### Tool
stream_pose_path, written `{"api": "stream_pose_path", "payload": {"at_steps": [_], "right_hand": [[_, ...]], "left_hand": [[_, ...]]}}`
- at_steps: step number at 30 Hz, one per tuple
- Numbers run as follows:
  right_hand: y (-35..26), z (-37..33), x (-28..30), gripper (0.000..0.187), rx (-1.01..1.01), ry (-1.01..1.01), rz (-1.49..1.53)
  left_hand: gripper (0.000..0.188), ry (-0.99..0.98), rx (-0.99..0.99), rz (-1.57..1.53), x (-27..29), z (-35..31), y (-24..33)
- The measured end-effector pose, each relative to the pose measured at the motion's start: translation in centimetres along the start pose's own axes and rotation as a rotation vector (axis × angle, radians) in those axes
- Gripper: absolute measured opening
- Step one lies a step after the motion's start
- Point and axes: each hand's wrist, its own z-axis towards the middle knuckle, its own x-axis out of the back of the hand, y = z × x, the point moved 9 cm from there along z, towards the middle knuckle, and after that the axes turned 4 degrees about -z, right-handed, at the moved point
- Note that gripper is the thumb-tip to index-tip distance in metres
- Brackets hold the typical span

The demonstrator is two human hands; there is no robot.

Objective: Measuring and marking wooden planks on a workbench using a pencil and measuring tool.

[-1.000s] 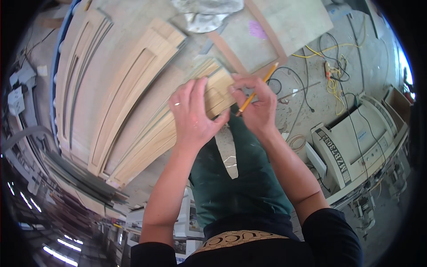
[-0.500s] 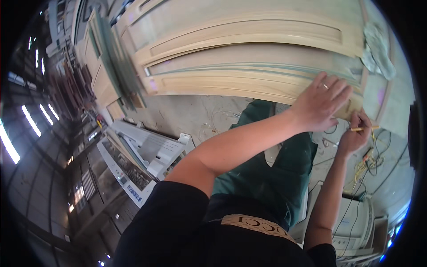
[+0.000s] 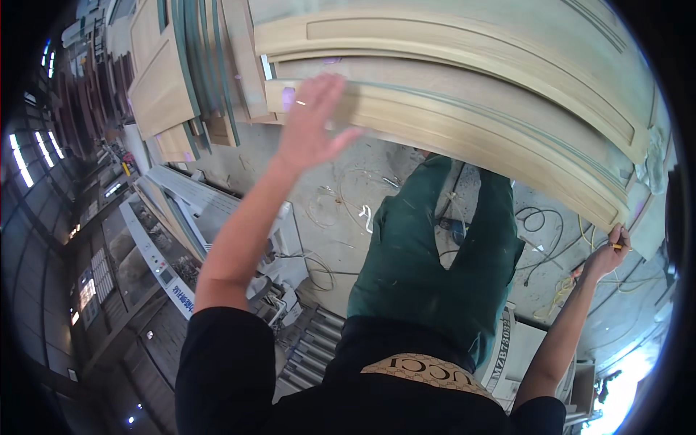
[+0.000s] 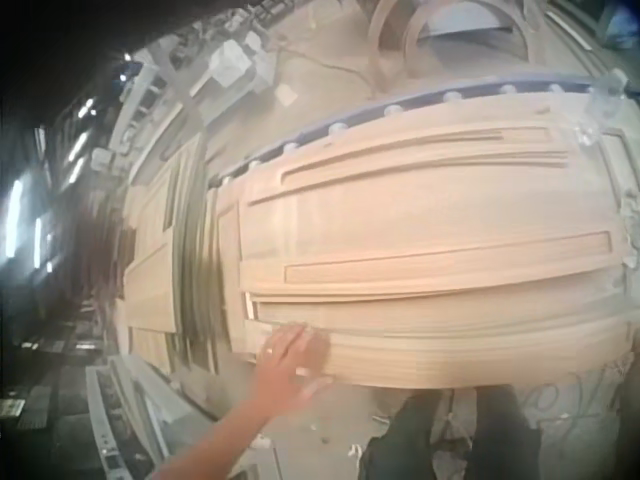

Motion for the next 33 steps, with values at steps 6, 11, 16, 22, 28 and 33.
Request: {"api": "stream_pose_path", "payload": {"at_steps": [6, 11, 16, 22, 28, 33], "right_hand": [[0.4, 0.1, -0.1, 0.037, 0.001, -0.013, 0.113], [0.7, 0.7, 0.3, 0.037, -0.053, -0.045, 0.083], [1.0, 2.1, 1.1, 0.035, -0.069, -0.099, 0.038], [1.6, 2.1, 1.3, 0.034, -0.137, -0.094, 0.022], [1.7, 2.2, 1.4, 0.033, -0.157, -0.11, 0.092], [1.8, 2.0, 1.0, 0.03, -0.159, -0.088, 0.154]], "left_hand": [[0.101, -0.199, -0.09, 0.034, 0.3, -4.1, -10.9], [0.101, -0.231, -0.091, -0.005, -0.3, -4.4, -14.6], [0.095, -0.227, -0.106, 0.016, -0.9, -4.9, -15.8], [0.088, -0.199, -0.121, -0.02, -1.1, -4.7, -15.8], [0.089, -0.218, -0.092, -0.048, -1.5, -4.9, -16.3], [0.089, -0.194, -0.087, -0.031, -1.1, -4.9, -16.0]]}}
